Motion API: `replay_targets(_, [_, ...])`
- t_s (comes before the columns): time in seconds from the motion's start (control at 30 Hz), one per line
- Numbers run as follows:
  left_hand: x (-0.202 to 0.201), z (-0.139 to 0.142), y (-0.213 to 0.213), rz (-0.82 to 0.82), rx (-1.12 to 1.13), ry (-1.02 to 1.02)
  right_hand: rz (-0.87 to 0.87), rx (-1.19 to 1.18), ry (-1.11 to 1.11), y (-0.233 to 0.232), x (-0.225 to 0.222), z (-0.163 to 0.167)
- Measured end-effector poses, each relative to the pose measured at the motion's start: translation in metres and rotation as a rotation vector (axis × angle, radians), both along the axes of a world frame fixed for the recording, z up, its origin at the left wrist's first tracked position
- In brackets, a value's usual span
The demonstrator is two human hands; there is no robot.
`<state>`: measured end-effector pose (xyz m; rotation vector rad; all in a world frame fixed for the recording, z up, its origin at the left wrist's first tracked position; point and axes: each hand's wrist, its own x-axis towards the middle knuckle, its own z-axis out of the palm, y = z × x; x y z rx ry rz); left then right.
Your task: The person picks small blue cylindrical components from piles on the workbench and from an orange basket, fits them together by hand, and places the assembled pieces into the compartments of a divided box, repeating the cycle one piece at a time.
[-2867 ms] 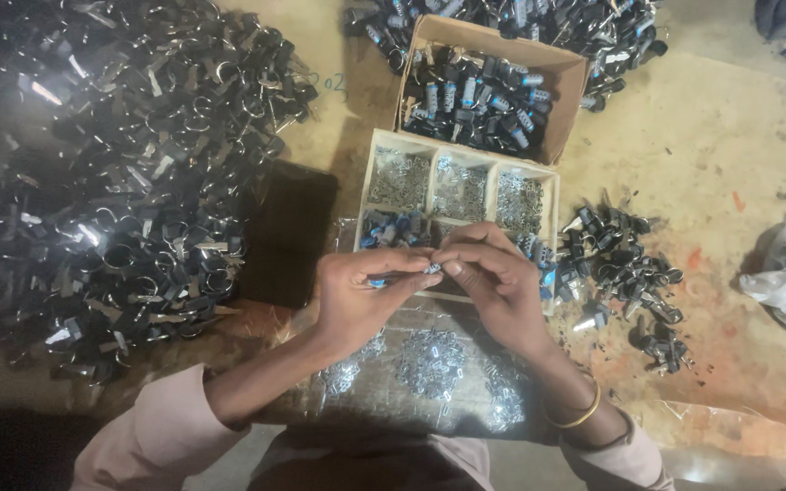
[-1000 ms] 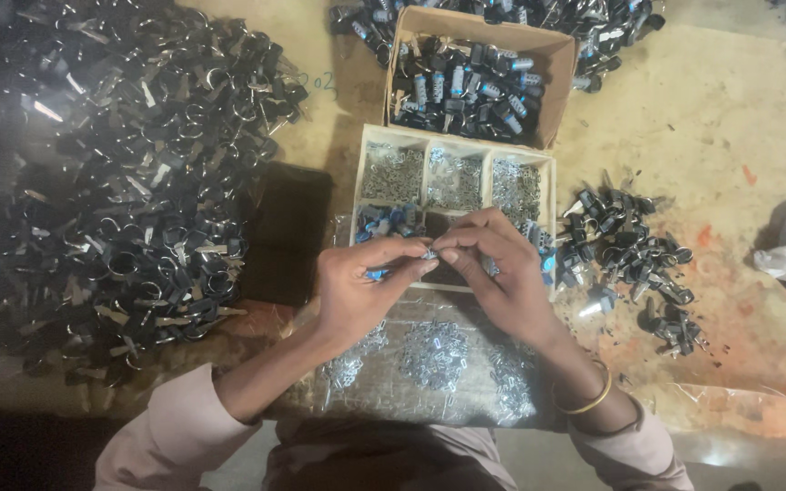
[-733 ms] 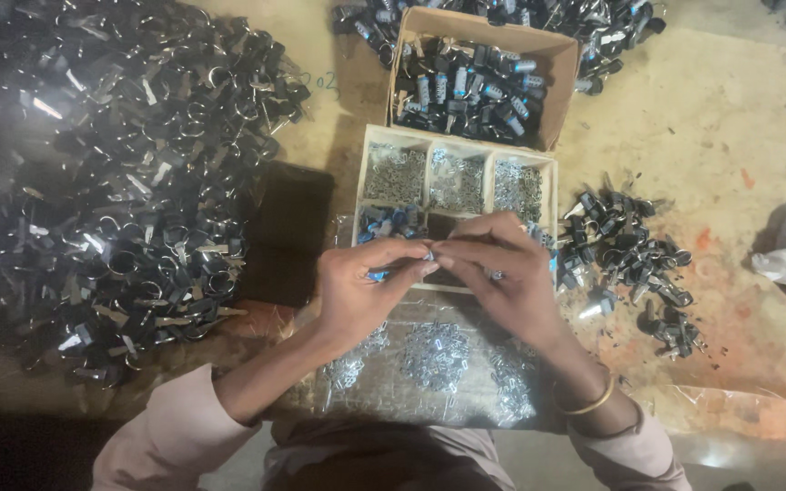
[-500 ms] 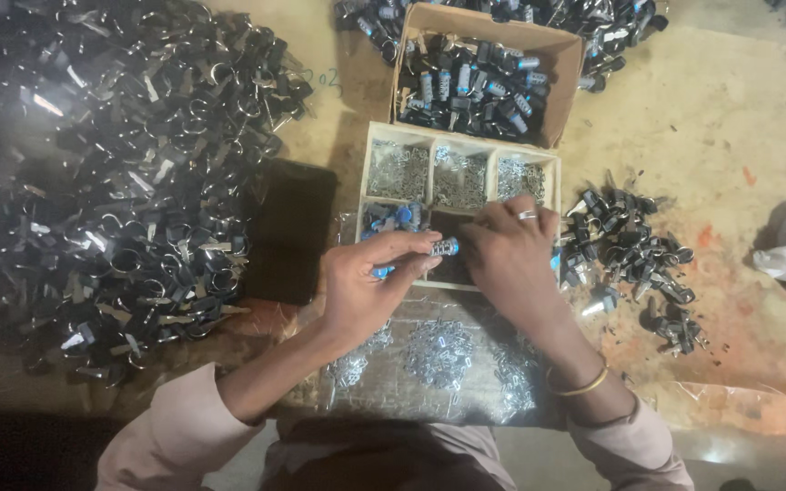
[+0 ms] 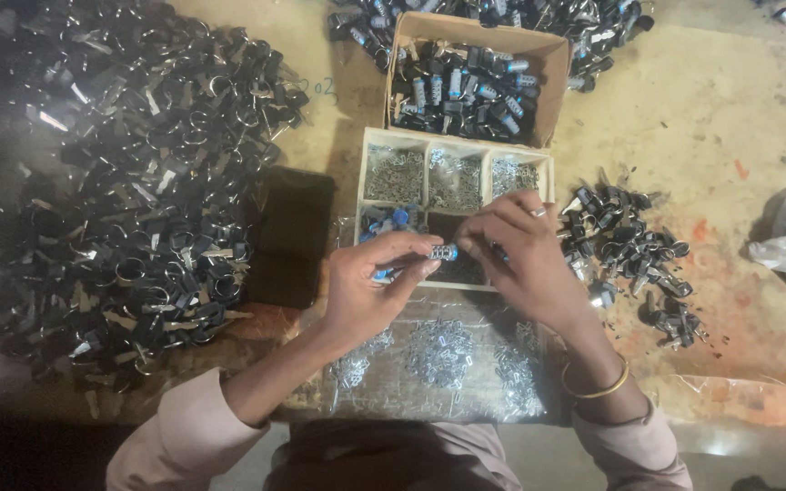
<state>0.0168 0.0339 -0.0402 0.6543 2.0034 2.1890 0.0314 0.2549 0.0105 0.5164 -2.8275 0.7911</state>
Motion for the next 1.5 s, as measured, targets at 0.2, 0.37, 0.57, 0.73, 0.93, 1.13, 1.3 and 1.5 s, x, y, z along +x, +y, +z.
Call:
replay_targets(0.2, [-0.001, 0.0, 0.0, 0.026, -0.069, 0.025, 0.073, -0.253, -0.01, -0.003, 0.006, 0.006])
replay_targets(0.37, [-0.001, -0.005, 0.0, 0.046, -0.103, 0.065, 0.074, -0.212, 0.025, -0.015, 0.011, 0.002])
replay_targets(0.57, [-0.001, -0.008, 0.001, 0.053, -0.104, 0.108, 0.126, -0.152, 0.085, -0.017, 0.013, -0.002])
replay_targets(0.73, [-0.002, -0.007, 0.001, 0.049, -0.096, 0.097, 0.12, -0.207, 0.023, -0.01, 0.01, -0.004])
replay_targets(0.93, [-0.001, -0.006, 0.002, 0.048, -0.062, 0.052, -0.114, 0.452, 0.104, -0.022, -0.003, -0.024])
replay_targets(1.13, [0.001, -0.006, 0.001, 0.029, -0.024, 0.031, -0.122, 0.201, 0.125, -0.003, 0.002, -0.02])
replay_targets(1.3, [0.0, -0.007, 0.001, 0.015, -0.013, 0.034, -0.168, 0.191, 0.174, 0.002, 0.0, -0.017])
replay_targets(1.5, [0.0, -0.009, 0.0, 0.0, -0.006, 0.036, -0.163, -0.262, -0.018, -0.002, 0.002, -0.019])
